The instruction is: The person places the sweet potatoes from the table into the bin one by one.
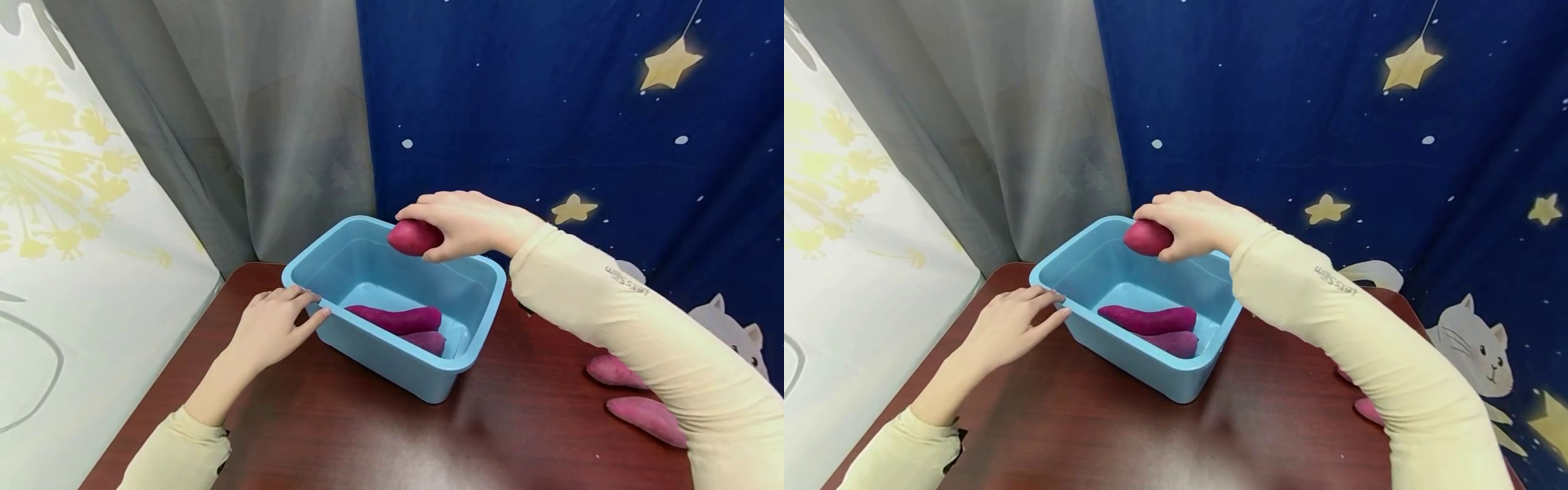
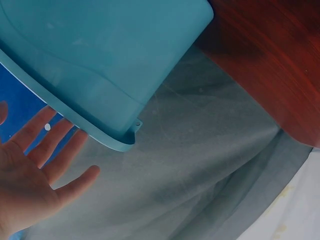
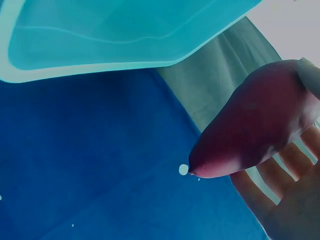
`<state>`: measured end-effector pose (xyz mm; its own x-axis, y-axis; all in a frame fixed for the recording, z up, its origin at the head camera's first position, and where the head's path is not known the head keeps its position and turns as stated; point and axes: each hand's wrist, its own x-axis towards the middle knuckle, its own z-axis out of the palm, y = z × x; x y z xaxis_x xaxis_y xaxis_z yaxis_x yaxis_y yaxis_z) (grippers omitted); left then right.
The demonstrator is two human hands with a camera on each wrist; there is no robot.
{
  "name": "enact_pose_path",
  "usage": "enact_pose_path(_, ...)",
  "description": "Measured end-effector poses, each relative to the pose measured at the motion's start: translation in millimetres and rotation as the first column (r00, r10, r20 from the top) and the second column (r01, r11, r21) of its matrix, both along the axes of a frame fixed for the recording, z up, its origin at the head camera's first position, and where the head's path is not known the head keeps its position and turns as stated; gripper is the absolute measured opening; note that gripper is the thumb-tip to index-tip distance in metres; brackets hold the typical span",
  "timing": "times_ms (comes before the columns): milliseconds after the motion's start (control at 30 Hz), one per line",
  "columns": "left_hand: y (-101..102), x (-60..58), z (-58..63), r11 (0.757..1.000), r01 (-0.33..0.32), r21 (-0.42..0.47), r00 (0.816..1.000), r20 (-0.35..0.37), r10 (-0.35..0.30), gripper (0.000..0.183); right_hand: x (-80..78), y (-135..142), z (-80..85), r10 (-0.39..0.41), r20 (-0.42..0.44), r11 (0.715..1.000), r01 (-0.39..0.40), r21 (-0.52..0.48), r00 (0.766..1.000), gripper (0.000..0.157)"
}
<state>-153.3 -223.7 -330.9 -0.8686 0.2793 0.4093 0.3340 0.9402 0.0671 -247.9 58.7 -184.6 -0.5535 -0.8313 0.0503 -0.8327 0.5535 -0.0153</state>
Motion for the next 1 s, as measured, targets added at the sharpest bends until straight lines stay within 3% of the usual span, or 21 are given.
enact_pose_path(433, 1, 0.3, 2.7, 1.0, -0.005, 0.001, 1.0, 0.009, 0.005, 0.041, -3.1, -32, -5.8, 0.007, 0.057, 1.0, -0.008, 0.017, 0.998, 0.066)
enact_pose_path(1000, 1, 1.6, 0.7, 1.0, -0.007, 0.008, 1.0, 0.005, 0.007, 0.04, -17.6, -63, -36.2, 0.003, 0.13, 0.999, -0.009, 0.05, 0.991, 0.067)
